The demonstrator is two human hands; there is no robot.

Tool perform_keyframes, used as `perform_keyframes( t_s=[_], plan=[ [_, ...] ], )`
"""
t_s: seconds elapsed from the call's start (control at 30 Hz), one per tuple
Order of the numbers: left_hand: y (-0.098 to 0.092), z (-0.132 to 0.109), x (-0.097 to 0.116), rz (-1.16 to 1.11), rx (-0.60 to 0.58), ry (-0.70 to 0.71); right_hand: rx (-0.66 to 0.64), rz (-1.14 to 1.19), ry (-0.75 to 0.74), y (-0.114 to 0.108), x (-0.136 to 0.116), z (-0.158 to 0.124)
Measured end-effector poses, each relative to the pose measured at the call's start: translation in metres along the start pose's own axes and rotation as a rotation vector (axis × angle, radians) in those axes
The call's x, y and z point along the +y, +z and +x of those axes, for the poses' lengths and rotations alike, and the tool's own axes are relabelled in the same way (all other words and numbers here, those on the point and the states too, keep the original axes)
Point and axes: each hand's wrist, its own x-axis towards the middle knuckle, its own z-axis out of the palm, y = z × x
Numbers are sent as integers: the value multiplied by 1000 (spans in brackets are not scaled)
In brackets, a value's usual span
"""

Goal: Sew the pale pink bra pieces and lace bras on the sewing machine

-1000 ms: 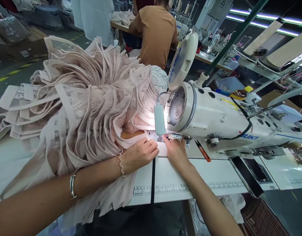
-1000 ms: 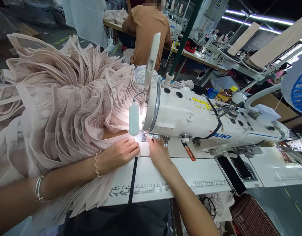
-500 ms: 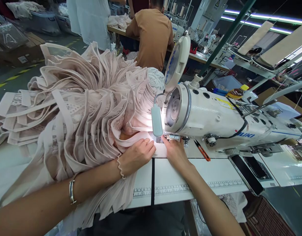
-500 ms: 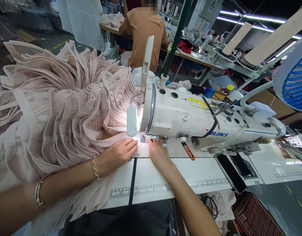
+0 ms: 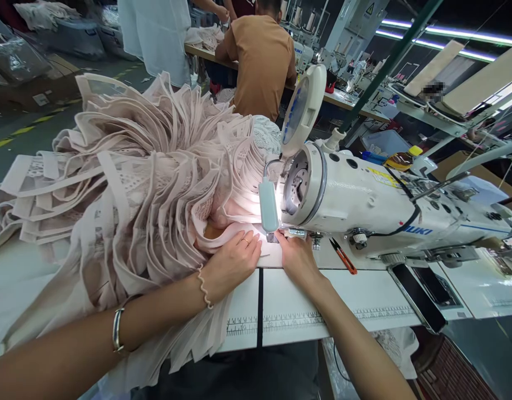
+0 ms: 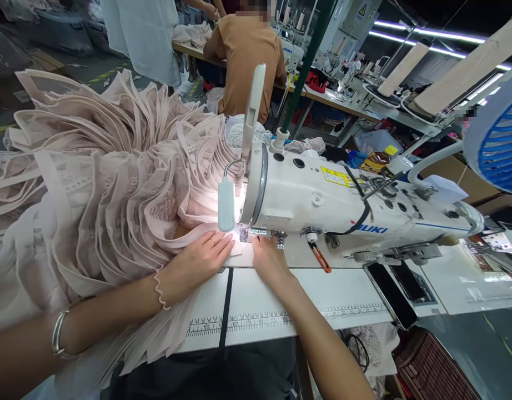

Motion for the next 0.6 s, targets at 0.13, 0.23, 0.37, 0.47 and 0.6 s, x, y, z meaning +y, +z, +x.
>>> perform_keyframes(
  t_s=[0.13,0.23,0.37,0.47,0.6],
  plan=[
    [0,0,-3,38,5,-3,28,59,-43,15,4,4],
    [5,0,-6,15,4,2,182,71,-83,26,15,3],
    [10,0,-16,-87,-4,-36,351,-1,48,24,42,-3],
    [12,3,-22,-145,-18,-70,346,-53,141,15,60,-11],
    [12,5,0,-62,73,121,345,-68,-5,11,56,-24]
  ],
)
